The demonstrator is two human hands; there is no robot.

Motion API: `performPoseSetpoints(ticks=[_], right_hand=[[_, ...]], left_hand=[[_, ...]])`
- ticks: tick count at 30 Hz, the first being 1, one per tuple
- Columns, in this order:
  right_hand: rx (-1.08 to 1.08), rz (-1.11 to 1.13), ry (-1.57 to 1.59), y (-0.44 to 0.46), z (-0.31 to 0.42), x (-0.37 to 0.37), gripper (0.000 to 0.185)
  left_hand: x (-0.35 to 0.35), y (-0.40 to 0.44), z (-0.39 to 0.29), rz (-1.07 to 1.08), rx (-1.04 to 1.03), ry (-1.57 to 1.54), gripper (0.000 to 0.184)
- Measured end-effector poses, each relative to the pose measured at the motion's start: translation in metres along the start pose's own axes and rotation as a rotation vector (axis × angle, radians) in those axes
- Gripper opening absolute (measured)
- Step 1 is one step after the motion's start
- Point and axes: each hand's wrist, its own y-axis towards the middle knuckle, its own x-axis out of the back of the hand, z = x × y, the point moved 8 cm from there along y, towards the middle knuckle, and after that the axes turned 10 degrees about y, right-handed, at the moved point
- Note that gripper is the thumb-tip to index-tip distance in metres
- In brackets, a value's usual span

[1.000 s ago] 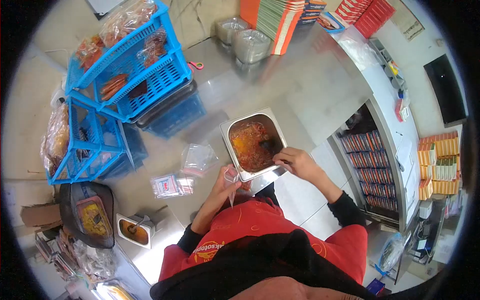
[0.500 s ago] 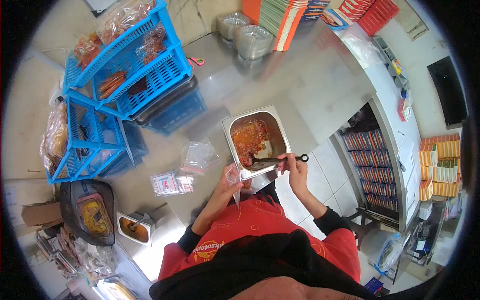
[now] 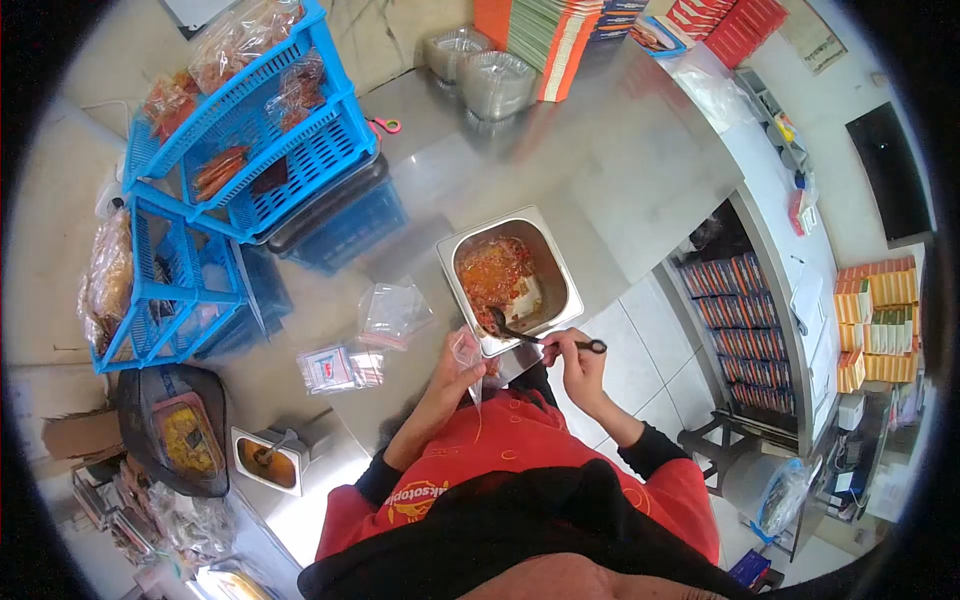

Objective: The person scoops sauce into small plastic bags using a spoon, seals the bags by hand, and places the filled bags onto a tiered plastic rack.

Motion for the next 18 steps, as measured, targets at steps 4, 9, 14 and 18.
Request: performPoseSetpoints(ticks=[4, 9, 14, 18], right_hand=[[-0.163, -0.326, 0.287, 0.002, -0.026, 0.022, 0.039], [-0.247, -0.527, 0.381, -0.004, -0.041, 0.05, 0.04], [-0.285, -0.541, 0.47, -0.008, -0.05, 0.059, 0.038], [-0.315, -0.556, 0.584, -0.008, -0.062, 0.065, 0.035]], left_hand=[[0.003, 0.002, 0.002, 0.001, -0.054, 0.059, 0.042], [0.006, 0.002, 0.012, 0.004, -0.021, 0.039, 0.039], [0.005, 0.002, 0.013, 0.018, -0.058, 0.026, 0.038], [0.023, 0.008, 0.026, -0.026, -0.111, 0.087, 0.047]])
